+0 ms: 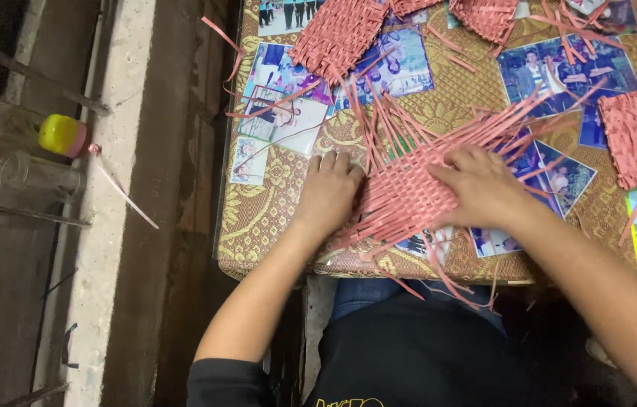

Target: Weaving pink plastic strips into a mat on a table

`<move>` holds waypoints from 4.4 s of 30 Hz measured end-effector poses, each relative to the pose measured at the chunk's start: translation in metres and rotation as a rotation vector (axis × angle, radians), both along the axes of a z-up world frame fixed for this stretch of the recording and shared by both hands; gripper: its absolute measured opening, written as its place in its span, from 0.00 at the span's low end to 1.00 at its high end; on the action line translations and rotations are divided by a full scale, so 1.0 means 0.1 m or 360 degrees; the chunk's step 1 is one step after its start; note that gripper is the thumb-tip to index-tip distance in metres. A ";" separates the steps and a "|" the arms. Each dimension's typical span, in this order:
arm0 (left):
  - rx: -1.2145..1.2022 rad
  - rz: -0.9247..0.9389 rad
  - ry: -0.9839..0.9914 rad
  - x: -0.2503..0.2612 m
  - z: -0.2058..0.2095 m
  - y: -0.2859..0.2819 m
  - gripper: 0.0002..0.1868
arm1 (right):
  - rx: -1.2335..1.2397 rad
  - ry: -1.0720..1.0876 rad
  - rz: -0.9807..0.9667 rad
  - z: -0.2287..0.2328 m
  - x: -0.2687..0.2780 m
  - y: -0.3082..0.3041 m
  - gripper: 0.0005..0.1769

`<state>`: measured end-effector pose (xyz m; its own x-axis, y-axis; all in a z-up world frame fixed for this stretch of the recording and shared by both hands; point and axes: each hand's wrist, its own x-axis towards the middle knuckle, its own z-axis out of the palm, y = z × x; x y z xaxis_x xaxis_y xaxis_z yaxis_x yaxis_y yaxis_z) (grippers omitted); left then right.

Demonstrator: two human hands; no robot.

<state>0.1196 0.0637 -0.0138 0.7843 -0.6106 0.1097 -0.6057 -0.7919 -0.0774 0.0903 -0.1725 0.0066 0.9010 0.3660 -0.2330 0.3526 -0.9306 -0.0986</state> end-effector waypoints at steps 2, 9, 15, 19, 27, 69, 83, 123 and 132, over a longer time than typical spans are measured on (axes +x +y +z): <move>-0.0018 -0.0022 -0.0101 0.03 0.02 0.01 0.09 | 0.0064 -0.0046 -0.0020 0.01 -0.09 -0.01 0.51; 0.0003 -0.0031 -0.0323 0.08 -0.02 0.00 0.09 | 0.0178 -0.0035 -0.0241 0.21 -0.38 0.20 0.39; -0.0228 -0.0032 0.0003 -0.31 0.21 -0.45 0.11 | 0.0410 -0.0392 -0.0338 -0.03 -0.46 0.18 0.31; -0.0400 -0.0077 0.0160 -0.40 0.20 -0.78 0.13 | 0.0529 -0.0494 -0.0295 -0.34 -0.43 0.00 0.29; -0.0717 0.0065 0.0227 -0.37 -0.31 -1.09 0.23 | 0.0537 -0.0816 -0.0415 -0.54 -0.07 -0.29 0.08; -0.1114 0.0323 0.0061 -0.20 -0.28 -0.58 0.05 | 0.0720 -0.1156 -0.0278 -0.76 -0.08 0.00 0.07; -0.0925 0.0370 -0.0021 -0.28 -0.51 -0.71 0.16 | 0.0661 -0.1180 -0.0308 -0.76 -0.10 0.02 0.06; -0.1117 0.0293 -0.0189 -0.28 -0.63 -0.67 0.13 | 0.1203 -0.0402 -0.0664 -0.68 0.71 0.27 0.07; -0.1123 0.0291 -0.0128 -0.31 -0.57 -0.66 0.14 | 0.2080 -0.0055 -0.0605 -0.79 0.50 0.25 0.06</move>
<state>0.0887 -0.0021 -0.0708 0.8400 -0.2334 0.4898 -0.4729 -0.7576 0.4499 0.1407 -0.1474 -0.0727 0.9930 0.0302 0.1142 0.1179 -0.2049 -0.9717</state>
